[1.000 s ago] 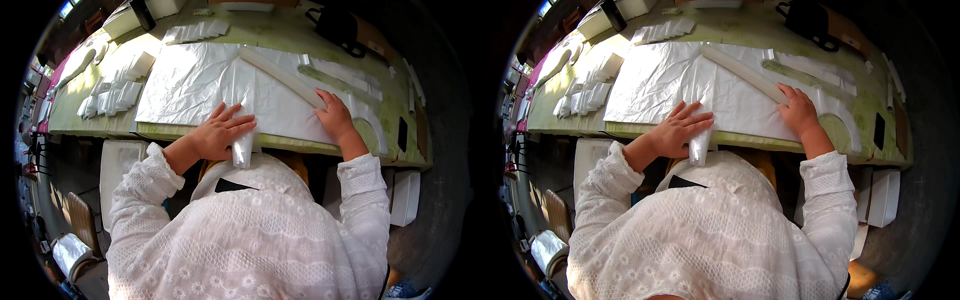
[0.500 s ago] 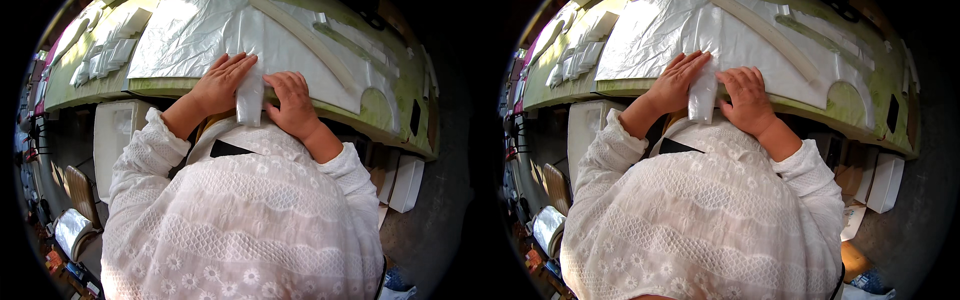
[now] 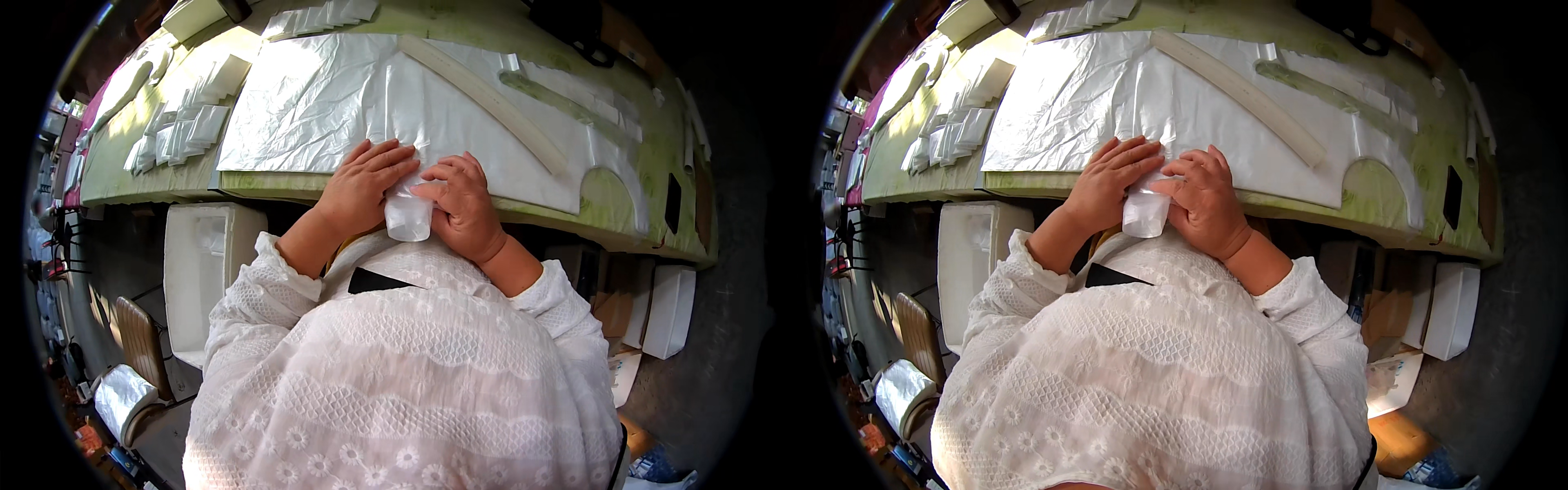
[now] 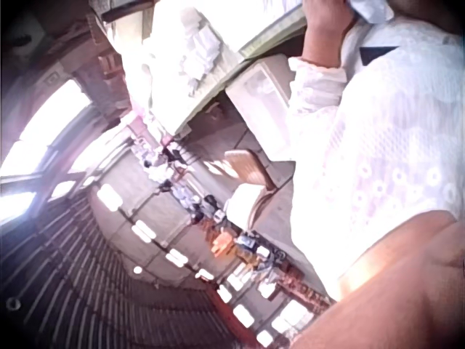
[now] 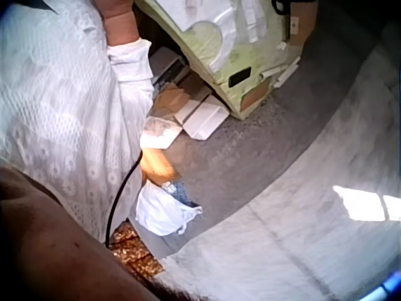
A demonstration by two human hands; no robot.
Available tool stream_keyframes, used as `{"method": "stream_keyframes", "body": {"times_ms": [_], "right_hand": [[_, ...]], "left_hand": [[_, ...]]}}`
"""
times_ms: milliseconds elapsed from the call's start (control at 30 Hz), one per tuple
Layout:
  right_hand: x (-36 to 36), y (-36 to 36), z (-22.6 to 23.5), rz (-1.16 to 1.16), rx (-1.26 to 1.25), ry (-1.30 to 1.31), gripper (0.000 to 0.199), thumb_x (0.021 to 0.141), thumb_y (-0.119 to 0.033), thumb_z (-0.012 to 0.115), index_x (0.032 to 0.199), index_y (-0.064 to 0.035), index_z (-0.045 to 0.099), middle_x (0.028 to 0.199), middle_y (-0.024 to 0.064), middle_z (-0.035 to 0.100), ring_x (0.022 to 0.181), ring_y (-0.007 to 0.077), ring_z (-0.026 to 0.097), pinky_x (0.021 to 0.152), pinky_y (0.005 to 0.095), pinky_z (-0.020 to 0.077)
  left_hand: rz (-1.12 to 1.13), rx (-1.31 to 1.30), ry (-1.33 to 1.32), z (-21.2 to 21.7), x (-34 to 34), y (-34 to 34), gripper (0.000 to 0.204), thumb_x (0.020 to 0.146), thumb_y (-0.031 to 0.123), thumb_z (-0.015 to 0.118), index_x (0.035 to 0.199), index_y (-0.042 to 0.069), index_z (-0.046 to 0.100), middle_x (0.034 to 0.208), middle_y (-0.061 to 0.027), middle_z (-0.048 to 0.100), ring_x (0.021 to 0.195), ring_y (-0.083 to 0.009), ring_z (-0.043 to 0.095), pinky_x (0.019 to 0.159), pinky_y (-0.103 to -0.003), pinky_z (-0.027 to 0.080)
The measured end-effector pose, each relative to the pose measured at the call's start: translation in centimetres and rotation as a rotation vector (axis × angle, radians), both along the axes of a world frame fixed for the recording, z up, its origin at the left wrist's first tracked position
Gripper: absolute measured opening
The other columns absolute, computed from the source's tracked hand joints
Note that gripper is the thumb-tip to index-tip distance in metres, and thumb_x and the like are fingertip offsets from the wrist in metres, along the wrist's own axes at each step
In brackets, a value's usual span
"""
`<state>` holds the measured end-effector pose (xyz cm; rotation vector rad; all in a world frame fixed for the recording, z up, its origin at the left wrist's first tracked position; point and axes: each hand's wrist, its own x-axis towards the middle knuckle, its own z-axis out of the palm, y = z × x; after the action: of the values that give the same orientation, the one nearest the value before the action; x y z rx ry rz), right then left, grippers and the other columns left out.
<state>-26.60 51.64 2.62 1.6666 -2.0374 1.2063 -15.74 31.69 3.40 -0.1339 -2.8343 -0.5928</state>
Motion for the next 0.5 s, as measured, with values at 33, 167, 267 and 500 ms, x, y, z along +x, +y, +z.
{"method": "stream_keyframes", "body": {"times_ms": [33,167,267,500], "right_hand": [[0.0,-0.2,0.2,-0.010,0.020,0.000,0.043,0.073,-0.007,0.075,0.114,-0.0182,0.070,0.112,0.0044,0.062,0.113,0.0310,0.056,0.106,0.0501,0.0404],[-0.2,0.4,-0.8,-0.080,0.018,-0.069,0.053,0.069,-0.003,0.077,0.119,-0.0143,0.066,0.117,0.0071,0.059,0.113,0.0313,0.056,0.106,0.0504,0.0408],[0.1,1.6,-0.4,-0.078,0.058,-0.045,0.053,0.067,-0.001,0.077,0.117,-0.0146,0.066,0.119,0.0083,0.057,0.113,0.0314,0.056,0.105,0.0505,0.0414],[-0.6,1.1,-0.9,-0.015,0.051,0.068,0.045,0.073,-0.006,0.077,0.116,-0.0143,0.066,0.117,0.0067,0.063,0.116,0.0326,0.056,0.106,0.0528,0.0407]], "left_hand": [[0.008,-0.001,0.009,0.1,-0.1,-0.2,0.055,0.087,0.016,0.071,0.141,0.018,0.061,0.150,-0.0031,0.055,0.145,-0.0248,0.045,0.123,-0.047,0.029],[0.023,0.007,0.046,0.2,0.0,0.3,0.058,0.084,0.016,0.074,0.140,0.019,0.061,0.149,-0.0030,0.056,0.144,-0.0257,0.046,0.121,-0.047,0.032],[0.031,-0.010,0.066,0.3,-0.1,0.6,0.060,0.083,0.018,0.076,0.140,0.019,0.061,0.150,-0.0031,0.057,0.143,-0.0261,0.047,0.120,-0.047,0.033],[0.014,0.056,0.096,0.3,-0.3,0.6,0.050,0.083,0.013,0.074,0.132,0.017,0.067,0.138,-0.0051,0.064,0.135,-0.0265,0.054,0.119,-0.047,0.034]]}}
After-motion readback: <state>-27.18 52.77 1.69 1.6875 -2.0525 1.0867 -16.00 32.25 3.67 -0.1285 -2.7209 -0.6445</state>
